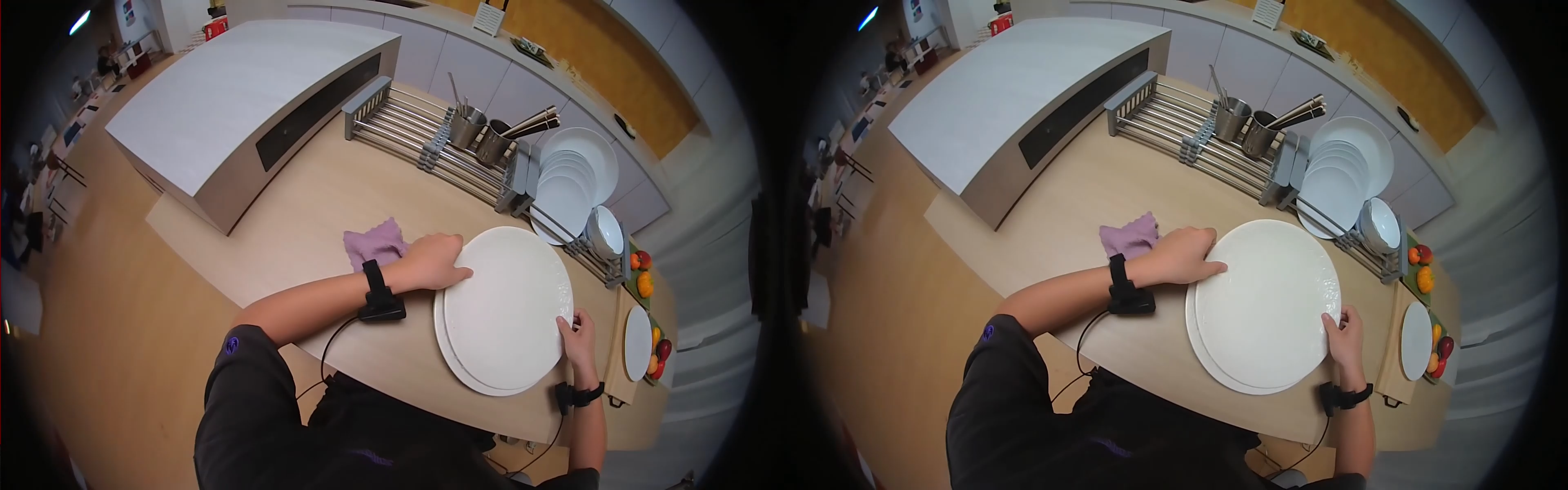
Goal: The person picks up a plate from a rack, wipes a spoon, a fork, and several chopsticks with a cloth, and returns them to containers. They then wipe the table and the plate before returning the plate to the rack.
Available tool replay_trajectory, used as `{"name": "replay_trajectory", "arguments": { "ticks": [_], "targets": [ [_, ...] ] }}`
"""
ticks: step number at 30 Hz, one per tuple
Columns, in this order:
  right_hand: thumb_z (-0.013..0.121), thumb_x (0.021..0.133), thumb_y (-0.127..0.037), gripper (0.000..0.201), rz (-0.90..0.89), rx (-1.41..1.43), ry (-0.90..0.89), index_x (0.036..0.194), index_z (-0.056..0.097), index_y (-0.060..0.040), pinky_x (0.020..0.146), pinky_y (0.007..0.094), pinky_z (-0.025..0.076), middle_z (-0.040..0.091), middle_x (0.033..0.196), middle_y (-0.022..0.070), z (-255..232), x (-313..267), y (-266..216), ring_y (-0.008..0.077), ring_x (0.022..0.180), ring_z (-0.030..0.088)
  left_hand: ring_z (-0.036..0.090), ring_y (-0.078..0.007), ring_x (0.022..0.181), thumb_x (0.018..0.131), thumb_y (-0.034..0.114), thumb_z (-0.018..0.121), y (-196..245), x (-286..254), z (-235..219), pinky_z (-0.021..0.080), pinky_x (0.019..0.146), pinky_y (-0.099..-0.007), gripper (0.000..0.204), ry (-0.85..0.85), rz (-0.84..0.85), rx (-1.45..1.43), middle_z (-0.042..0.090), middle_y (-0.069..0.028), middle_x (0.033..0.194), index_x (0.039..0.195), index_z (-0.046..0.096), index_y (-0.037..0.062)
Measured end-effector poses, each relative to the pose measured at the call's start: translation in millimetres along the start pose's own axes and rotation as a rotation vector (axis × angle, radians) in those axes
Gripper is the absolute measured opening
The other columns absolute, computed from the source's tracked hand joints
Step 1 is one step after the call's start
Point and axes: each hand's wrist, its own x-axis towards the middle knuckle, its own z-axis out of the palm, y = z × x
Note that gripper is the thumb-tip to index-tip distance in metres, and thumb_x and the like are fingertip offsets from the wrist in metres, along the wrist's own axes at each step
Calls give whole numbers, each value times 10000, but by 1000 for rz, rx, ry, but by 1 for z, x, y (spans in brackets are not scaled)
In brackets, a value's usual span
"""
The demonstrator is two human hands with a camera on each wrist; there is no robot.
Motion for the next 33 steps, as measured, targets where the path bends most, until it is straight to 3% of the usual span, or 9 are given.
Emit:
{"name": "replay_trajectory", "arguments": {
  "ticks": [6,8,15,17,21,23,27,30,33],
  "targets": [
    [633,993,-118,178,-16,-29,-36,1121,568,-12,825,306,488,665,995,64,-11,2,-6,128,885,593,671,-475,876,918,263,694,6,-3,2,525,786,-541,364,58,37,-118,684,-298,891,966,597,-85],
    [600,1015,-102,181,43,205,-91,1158,542,-9,859,306,488,662,1037,64,-13,2,-15,128,925,601,665,-492,853,948,233,657,11,-4,1,514,773,-558,333,81,55,-159,674,-310,870,969,567,-87],
    [558,1041,-79,200,-160,344,19,1218,500,-7,933,295,487,672,1141,86,-25,12,-71,110,1049,618,664,-389,705,992,254,630,27,4,-31,499,657,-469,279,268,127,-341,659,-223,770,1039,552,-11],
    [566,1040,-80,244,-200,384,14,1261,494,-6,898,269,498,679,1163,90,-35,29,-94,100,1033,636,648,-430,732,990,258,631,24,24,-50,502,694,-491,284,332,186,-427,654,-245,804,1063,545,-3],
    [599,1032,-113,319,-346,346,140,1305,489,9,767,234,517,711,1063,75,-33,74,-166,89,924,672,624,-339,644,987,279,655,15,72,-109,488,632,-416,307,593,255,-255,622,-212,753,1124,555,22],
    [644,1003,-147,357,-454,96,218,1292,510,13,718,256,521,736,940,93,-29,118,-172,91,866,684,653,-268,659,1010,224,634,6,94,-136,504,629,-369,256,648,199,-213,657,-186,774,1144,545,24],
    [683,928,-163,355,-590,31,305,1243,546,-71,725,414,543,728,893,227,0,175,-218,379,835,733,656,-180,727,1038,149,588,-28,128,-161,526,676,-326,174,769,316,-356,695,-144,819,1127,519,16],
    [687,913,-176,325,-587,-36,358,1195,553,-86,756,482,537,712,916,237,20,207,-232,474,884,676,608,-125,739,1044,129,575,-50,142,-170,515,704,-301,149,777,279,-379,693,-117,853,1102,504,12],
    [690,924,-143,321,-579,-87,375,1209,563,-65,740,405,548,734,901,200,30,227,-239,360,828,730,559,-110,709,1039,123,582,-66,154,-178,492,684,-286,152,797,225,-283,651,-92,821,1098,502,8]
  ]
}}
